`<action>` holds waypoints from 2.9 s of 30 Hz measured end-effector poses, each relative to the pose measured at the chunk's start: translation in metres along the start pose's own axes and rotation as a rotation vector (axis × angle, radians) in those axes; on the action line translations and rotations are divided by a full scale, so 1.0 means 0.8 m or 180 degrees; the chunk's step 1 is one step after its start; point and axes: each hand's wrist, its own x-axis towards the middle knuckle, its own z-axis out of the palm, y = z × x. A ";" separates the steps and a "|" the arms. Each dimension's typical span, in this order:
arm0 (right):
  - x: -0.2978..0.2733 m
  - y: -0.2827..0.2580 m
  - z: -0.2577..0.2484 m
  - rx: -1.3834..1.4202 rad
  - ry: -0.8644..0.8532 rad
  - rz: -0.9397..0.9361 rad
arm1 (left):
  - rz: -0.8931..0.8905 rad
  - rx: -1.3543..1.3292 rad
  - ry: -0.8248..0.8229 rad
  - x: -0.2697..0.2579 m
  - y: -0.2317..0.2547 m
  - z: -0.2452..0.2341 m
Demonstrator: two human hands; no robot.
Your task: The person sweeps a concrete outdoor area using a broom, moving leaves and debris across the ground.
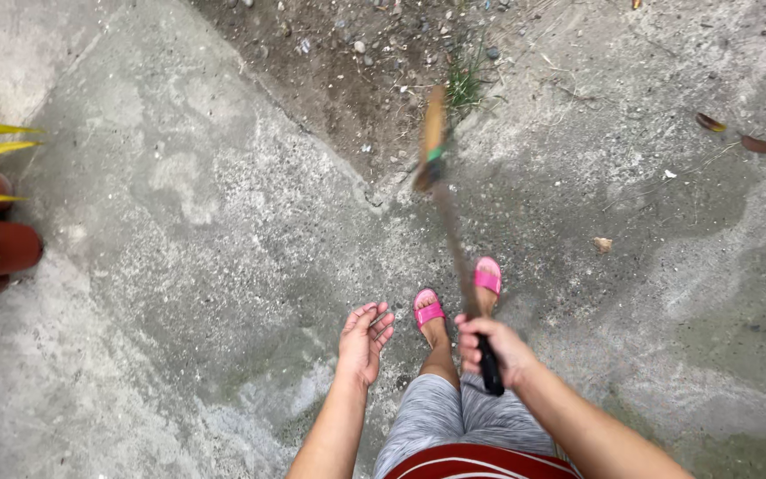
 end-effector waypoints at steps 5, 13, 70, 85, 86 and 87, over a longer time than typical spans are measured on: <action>0.093 -0.014 0.014 0.0179 -0.0662 0.0927 | 0.0109 0.0057 -0.0096 0.009 0.013 0.043; 0.130 -0.296 -0.022 0.0579 -0.0479 0.0016 | 0.0171 -0.0026 0.0234 0.016 0.014 0.072; -0.025 -0.449 -0.224 0.0173 0.0742 -0.0206 | -0.0377 0.0421 -0.0237 0.090 0.008 0.290; -0.109 -0.175 -0.206 -0.0508 0.2467 -0.1309 | -0.0827 0.2847 -0.1846 0.096 -0.020 0.451; -0.123 -0.139 -0.188 -0.0252 0.2565 -0.1100 | -0.1014 0.2798 -0.1990 0.103 -0.022 0.456; -0.137 -0.099 -0.166 0.0009 0.2645 -0.0889 | -0.1084 0.2944 -0.2071 0.114 -0.019 0.459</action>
